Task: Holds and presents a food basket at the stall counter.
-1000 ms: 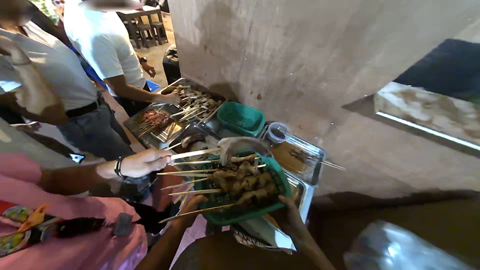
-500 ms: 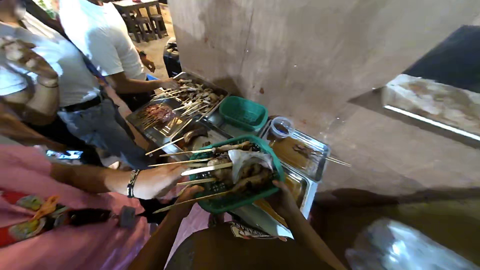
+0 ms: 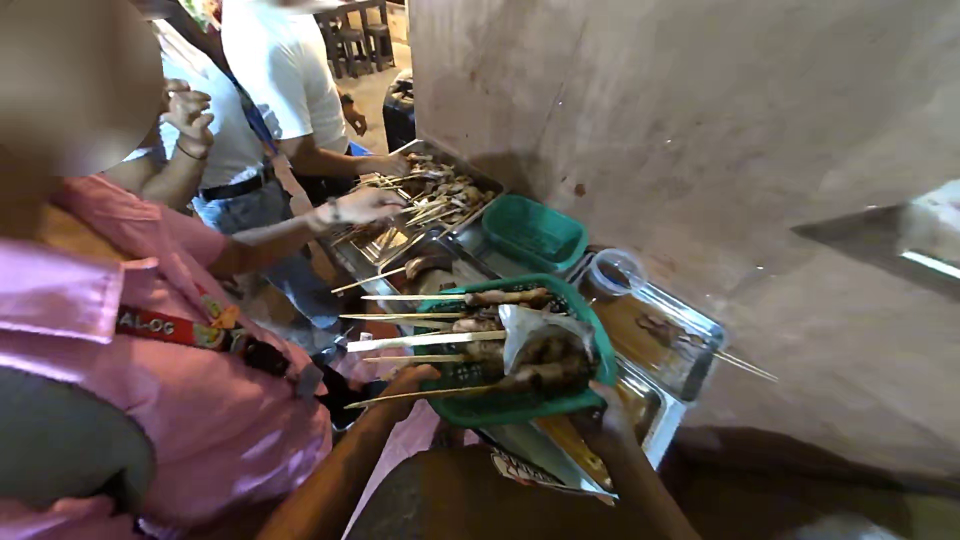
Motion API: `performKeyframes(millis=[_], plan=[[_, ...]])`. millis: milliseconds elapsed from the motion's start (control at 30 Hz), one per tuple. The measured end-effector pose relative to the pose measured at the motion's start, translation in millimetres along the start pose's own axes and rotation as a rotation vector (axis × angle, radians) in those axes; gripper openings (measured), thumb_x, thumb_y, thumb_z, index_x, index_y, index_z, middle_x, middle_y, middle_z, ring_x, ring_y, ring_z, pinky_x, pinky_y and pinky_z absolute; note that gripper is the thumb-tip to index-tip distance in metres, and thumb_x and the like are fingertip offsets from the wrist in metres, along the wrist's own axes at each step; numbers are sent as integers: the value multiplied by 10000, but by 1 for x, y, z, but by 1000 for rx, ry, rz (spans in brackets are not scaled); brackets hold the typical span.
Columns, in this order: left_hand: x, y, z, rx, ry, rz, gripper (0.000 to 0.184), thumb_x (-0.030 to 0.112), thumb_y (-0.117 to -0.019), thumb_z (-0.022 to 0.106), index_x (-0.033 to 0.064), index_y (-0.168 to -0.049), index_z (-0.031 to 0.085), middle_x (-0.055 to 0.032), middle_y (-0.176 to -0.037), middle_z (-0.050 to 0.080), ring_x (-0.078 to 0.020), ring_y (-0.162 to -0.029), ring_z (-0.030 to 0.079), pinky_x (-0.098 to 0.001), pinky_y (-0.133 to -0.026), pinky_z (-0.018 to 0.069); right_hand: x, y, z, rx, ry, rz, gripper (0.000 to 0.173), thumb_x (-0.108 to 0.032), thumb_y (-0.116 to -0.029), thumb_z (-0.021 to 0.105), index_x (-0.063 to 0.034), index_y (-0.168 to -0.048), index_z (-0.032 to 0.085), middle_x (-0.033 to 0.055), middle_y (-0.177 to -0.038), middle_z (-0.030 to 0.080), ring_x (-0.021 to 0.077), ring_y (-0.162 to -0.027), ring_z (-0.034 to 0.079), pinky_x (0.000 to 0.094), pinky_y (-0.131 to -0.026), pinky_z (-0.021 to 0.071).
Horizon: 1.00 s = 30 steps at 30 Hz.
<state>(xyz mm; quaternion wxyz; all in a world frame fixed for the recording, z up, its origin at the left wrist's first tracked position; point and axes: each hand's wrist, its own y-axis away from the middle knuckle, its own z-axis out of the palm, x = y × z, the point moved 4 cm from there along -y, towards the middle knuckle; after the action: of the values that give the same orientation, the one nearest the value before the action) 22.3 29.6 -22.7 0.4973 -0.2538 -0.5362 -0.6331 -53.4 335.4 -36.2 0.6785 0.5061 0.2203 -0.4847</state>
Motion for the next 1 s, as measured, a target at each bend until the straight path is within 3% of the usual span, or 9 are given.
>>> performKeyframes(millis=[67,167,300,433,633,767,1000], plan=[[1,-1,3,-17,-8,2,142,30,-922,519,100,-981,627,36,-820,687,-56,-771,662,-264,-749,571,1,-3,-6,-81,-6,-40,279,-239,-937,449,-139,-1182,538,-24,-923,709,77,-830,710,308,-715,622],[-1,-3,7,-22,-10,8,138,38,-900,535,111,-954,638,40,-807,691,-55,-765,663,-263,-750,570,4,-10,-16,-147,-86,-46,513,-351,-736,713,-135,-1181,577,12,-962,734,126,-873,726,363,-744,632],[-5,-7,11,-5,-11,-24,148,26,-890,542,88,-988,634,19,-832,692,-73,-786,668,-278,-756,572,3,-10,-20,-127,-86,-40,482,-333,-770,657,-137,-1194,538,4,-963,720,118,-874,716,356,-741,626],[-8,-10,13,15,-30,-34,162,27,-895,539,62,-1026,628,3,-853,693,-82,-795,669,-282,-755,574,3,-10,-23,-136,-84,-58,619,-399,-680,769,-126,-1195,564,27,-971,730,154,-880,726,384,-746,631],[-5,-9,13,-20,-31,-41,155,23,-897,525,81,-992,632,8,-832,705,-83,-783,682,-279,-743,579,6,-8,-23,-113,-101,-26,499,-313,-773,653,-125,-1220,532,28,-983,726,147,-883,725,371,-750,630],[-4,-8,12,8,-44,-50,144,17,-901,523,83,-981,622,18,-816,689,-73,-761,668,-272,-730,572,7,-8,-22,-118,-105,-27,481,-297,-792,644,-119,-1224,530,31,-988,723,147,-886,722,364,-747,626],[-10,-7,5,30,-51,-65,151,16,-897,513,76,-979,625,1,-816,688,-84,-755,665,-277,-712,568,8,-4,-17,-159,-117,-27,520,-292,-751,684,-116,-1222,548,47,-1002,731,160,-910,728,376,-775,631]])
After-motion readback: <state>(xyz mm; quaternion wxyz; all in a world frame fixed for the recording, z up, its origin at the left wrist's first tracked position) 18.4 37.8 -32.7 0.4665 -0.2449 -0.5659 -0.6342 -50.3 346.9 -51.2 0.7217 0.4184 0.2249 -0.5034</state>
